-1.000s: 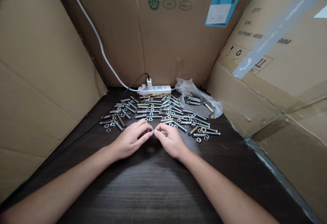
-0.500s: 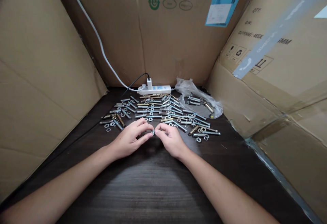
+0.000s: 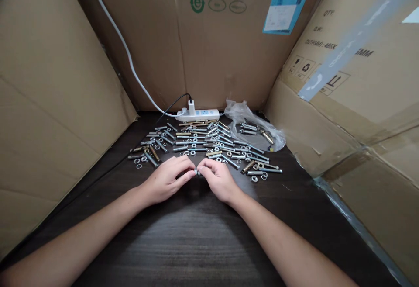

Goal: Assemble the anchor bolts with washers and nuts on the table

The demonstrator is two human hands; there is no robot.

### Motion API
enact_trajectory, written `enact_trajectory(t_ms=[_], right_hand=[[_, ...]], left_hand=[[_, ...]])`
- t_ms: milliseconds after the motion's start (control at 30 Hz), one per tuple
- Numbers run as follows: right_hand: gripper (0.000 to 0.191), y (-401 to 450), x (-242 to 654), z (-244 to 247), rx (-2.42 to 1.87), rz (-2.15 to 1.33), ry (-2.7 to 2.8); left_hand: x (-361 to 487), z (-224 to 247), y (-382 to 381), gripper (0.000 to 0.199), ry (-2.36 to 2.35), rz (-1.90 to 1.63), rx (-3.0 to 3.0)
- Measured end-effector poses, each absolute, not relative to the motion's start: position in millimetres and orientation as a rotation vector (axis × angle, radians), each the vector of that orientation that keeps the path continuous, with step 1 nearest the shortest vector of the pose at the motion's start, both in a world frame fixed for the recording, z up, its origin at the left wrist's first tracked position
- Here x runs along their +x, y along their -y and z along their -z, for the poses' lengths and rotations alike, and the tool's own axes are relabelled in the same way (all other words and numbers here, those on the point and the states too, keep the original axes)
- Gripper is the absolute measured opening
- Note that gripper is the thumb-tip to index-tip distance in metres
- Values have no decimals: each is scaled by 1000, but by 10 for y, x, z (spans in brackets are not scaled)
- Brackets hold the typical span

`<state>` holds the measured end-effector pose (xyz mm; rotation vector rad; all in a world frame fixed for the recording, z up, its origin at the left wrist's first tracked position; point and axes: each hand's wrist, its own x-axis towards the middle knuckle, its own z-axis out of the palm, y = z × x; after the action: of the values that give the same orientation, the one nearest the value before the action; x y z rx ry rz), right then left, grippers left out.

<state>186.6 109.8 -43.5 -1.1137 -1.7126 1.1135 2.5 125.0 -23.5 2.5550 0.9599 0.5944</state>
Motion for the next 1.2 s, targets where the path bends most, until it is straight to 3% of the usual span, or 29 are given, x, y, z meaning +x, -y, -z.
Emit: enact_trajectory(t_ms=[133,500,633,800,933,1200], right_hand=[[22,-1104,1867,440,-1138,-1095,1691],[19,-1106,1860,468,-1188,-1096,1664],[18,-1108,1865,467,-1199,-1067,1660],[17,-1097,1860,448,-1166,-1069,1664],[13,-1084,1862,442,-1177,-1117,1658],[10,-1083,1853,444,-1184,-1118,1658]], left_hand=[[23,214,-1218,16,-914,-597,2552],[36,223,-1233,24,-994,-582,2541],[33,223,-1218,13,-954,-574,2561],[29,187,-1185,21,-958,-642,2511],[29,192,-1200,14,-996,-604,2525],[42,223,-1233,29,-981,-516,2611]])
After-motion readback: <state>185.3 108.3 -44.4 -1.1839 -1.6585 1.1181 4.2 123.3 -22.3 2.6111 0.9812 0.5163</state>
